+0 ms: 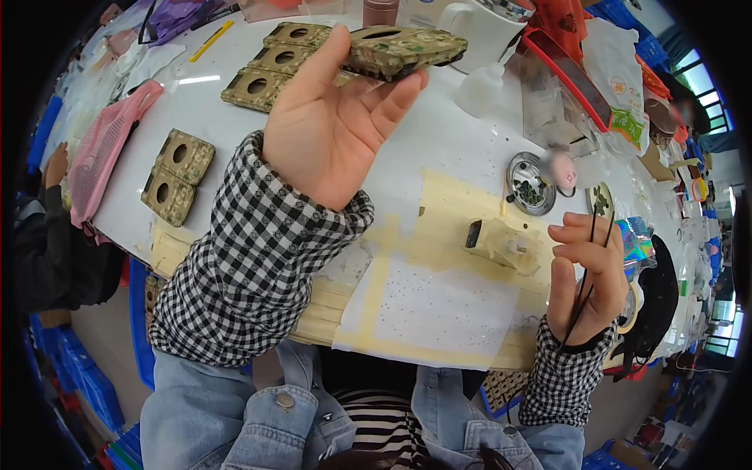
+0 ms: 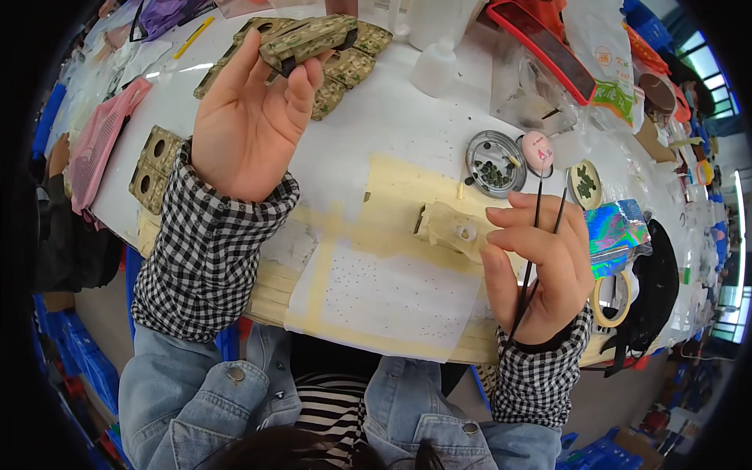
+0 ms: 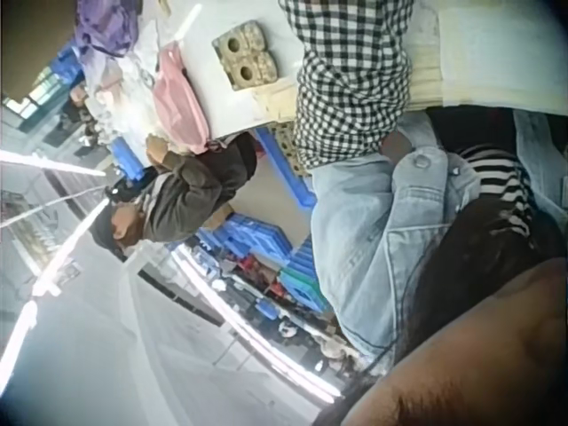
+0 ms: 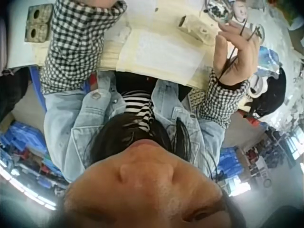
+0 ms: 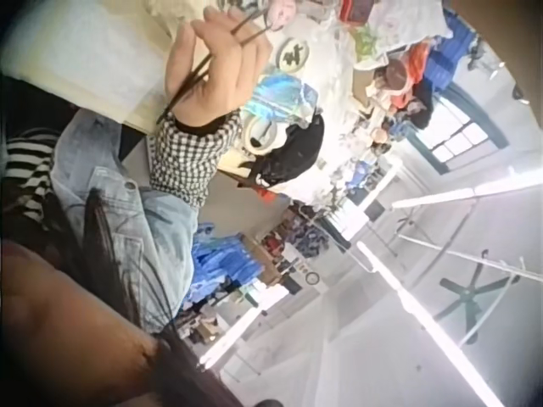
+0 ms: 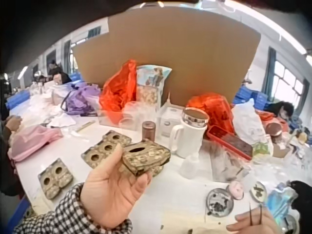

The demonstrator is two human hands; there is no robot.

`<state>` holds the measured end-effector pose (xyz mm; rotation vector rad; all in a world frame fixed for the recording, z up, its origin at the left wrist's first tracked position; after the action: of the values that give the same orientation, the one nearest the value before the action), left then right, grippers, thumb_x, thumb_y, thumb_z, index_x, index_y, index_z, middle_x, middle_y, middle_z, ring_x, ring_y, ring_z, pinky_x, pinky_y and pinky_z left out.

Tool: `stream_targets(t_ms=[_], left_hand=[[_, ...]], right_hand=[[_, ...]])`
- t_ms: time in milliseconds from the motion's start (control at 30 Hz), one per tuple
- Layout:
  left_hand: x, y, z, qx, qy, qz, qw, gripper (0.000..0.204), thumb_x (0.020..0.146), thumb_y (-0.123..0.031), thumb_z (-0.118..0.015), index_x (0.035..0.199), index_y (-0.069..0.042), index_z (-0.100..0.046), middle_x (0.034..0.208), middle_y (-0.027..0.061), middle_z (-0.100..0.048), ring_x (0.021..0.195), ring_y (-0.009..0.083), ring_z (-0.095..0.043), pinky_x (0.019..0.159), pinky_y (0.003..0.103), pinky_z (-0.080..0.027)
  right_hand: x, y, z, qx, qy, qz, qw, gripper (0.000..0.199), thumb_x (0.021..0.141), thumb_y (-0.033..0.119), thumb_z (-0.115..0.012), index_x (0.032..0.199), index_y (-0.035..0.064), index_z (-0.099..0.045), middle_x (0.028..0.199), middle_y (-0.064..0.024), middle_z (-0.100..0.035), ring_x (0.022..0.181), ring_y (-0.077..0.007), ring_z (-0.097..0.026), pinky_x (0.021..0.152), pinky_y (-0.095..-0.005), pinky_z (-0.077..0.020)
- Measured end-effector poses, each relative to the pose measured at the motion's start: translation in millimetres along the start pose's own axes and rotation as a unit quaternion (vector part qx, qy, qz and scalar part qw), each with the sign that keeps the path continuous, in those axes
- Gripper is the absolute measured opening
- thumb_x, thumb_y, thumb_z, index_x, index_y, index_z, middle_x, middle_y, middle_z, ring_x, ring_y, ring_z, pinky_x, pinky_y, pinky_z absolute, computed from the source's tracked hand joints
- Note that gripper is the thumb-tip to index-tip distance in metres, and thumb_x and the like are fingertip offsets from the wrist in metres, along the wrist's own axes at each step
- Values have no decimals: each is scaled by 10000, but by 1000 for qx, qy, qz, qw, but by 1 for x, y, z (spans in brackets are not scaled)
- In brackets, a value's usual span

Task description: Applying paint and fine details to small plastic toy tanks on a workbench.

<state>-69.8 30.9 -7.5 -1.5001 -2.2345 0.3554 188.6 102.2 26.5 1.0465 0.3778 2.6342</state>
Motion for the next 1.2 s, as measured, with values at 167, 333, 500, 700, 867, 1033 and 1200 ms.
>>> stream_targets(t_ms=[167,333,500,700,867,1033,1200], left_hand=[[2,-2,7,14,42,21,999,373,977,-327,-441,1208,-36,-474,1135,123,-570,968,207,-581,784,254,-535],[2,-2,7,35,46,41,997,369,958,-376,-475,1196,-97,-510,1103,70,-580,949,168,-565,759,247,-509],[-1,4,-16,90,-85,-29,992,409,958,-389,-466,1218,-74,-476,1142,75,-572,1012,171,-566,813,276,-502],[-1,3,-21,116,-87,-24,989,454,966,-415,-429,1282,-88,-436,1194,68,-572,1069,171,-563,861,293,-495],[0,2,-17,129,-78,-47,987,391,961,-343,-469,1209,-40,-479,1125,93,-594,1023,188,-585,828,307,-518],[4,7,-7,326,-99,-140,930,536,785,-206,-749,1179,29,-473,1067,88,-579,951,161,-581,823,292,-482],[-7,4,-22,651,-49,-352,671,651,678,-98,-816,1193,21,-436,1102,94,-532,981,171,-535,864,303,-449]], right_hand=[[-2,-3,-1,3,-4,-11,1000,112,753,67,-669,809,21,-584,825,-142,-666,877,-301,-602,791,-380,-457],[-2,-4,-1,1,-5,-9,1000,112,758,72,-669,812,24,-583,826,-140,-667,878,-301,-603,793,-381,-456],[-3,-5,-1,1,-4,-6,1000,122,760,80,-673,797,27,-569,840,-148,-666,879,-303,-602,796,-388,-455],[-3,-5,1,21,5,-8,1000,188,754,104,-691,783,43,-516,864,-160,-662,903,-316,-595,804,-403,-452],[-7,-4,1,37,1,-13,999,258,722,85,-717,771,68,-464,879,-158,-661,910,-322,-594,803,-413,-452],[-5,3,0,37,10,11,999,285,694,44,-726,759,75,-449,890,-154,-661,910,-327,-594,795,-421,-457],[0,6,-2,31,-3,38,999,266,686,21,-725,735,62,-466,864,-148,-656,886,-324,-596,762,-399,-484]])
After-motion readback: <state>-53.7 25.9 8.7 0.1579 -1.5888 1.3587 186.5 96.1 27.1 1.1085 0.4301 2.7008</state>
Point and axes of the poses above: each hand's wrist, its own x-axis towards the middle knuckle, its own z-axis out of the back of the hand, y = z × x, the point moved 2 cm from there along x, towards the middle knuckle
